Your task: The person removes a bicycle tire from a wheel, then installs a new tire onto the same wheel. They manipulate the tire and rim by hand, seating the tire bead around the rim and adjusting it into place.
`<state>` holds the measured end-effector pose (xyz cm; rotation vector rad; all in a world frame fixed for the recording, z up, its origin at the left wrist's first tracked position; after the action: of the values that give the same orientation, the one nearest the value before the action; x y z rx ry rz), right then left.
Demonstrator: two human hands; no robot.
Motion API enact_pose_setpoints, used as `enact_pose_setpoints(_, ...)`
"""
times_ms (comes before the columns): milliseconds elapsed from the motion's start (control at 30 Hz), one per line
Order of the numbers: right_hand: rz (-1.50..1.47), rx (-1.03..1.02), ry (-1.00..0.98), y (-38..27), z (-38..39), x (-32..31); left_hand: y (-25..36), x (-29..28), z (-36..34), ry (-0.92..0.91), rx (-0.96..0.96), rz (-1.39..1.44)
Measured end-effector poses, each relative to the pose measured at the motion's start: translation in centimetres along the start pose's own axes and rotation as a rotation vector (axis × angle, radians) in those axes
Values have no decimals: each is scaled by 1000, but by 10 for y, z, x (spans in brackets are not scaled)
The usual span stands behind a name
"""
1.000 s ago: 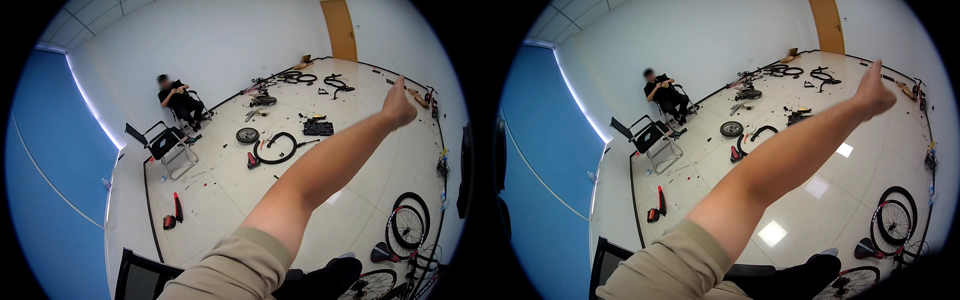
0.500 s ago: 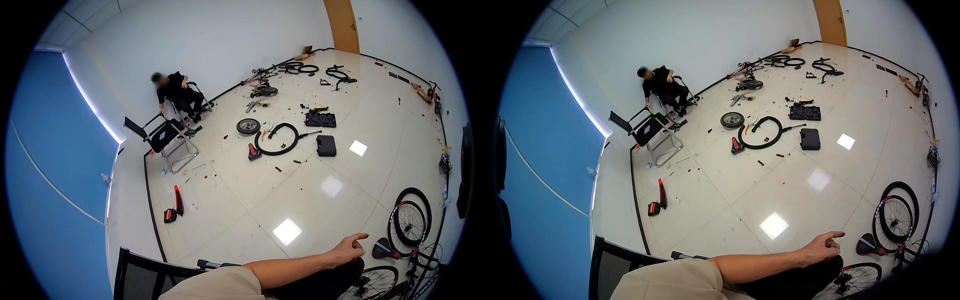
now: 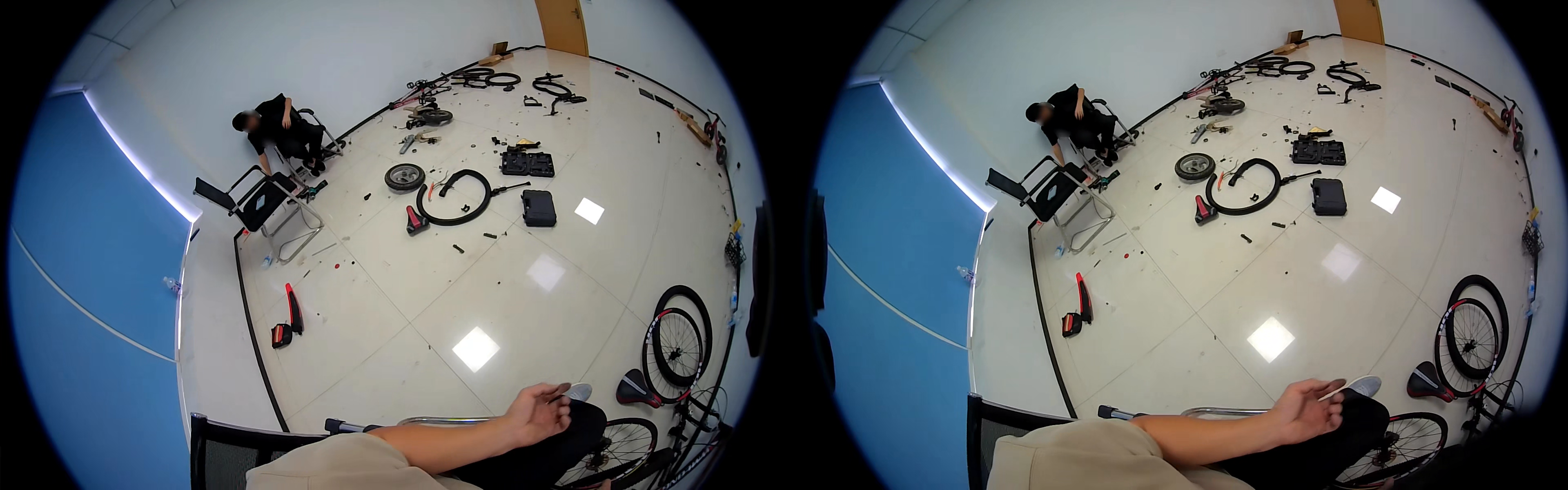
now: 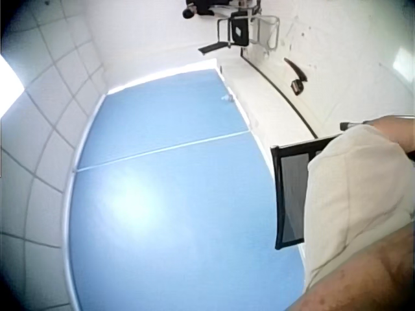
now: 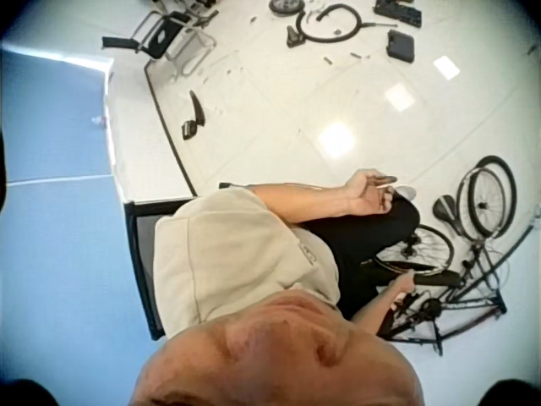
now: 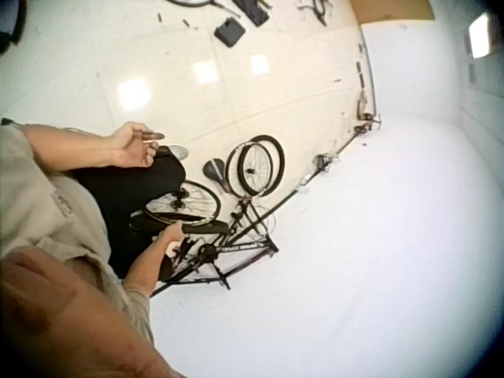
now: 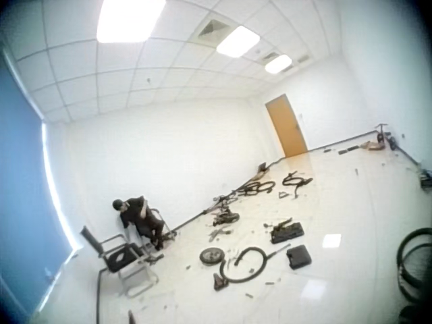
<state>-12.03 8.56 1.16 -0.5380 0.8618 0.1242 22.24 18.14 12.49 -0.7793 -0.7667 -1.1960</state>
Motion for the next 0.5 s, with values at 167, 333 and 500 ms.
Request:
enact_pose_setpoints(167, 127, -20, 56, 4, -26, 4, 15, -3, 44, -157, -23, 60)
enact_pose_setpoints(333, 198, -108, 72, 16, -59, 16, 17, 13, 36, -275, -4, 1)
enact_pose_setpoints(500, -29, -126, -4, 11, -37, 14, 24, -10, 54, -193, 12, 15)
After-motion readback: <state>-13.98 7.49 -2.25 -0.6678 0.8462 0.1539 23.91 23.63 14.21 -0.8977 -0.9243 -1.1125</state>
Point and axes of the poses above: each hand's wrist, its own z-axis away from the middle knuckle, its own x-axis out of the palm, y = z × x, the point moved 2 cm from there along -z, towards the middle knuckle, and after that the axes turned 9 degrees about x, right-handed, at the moved point
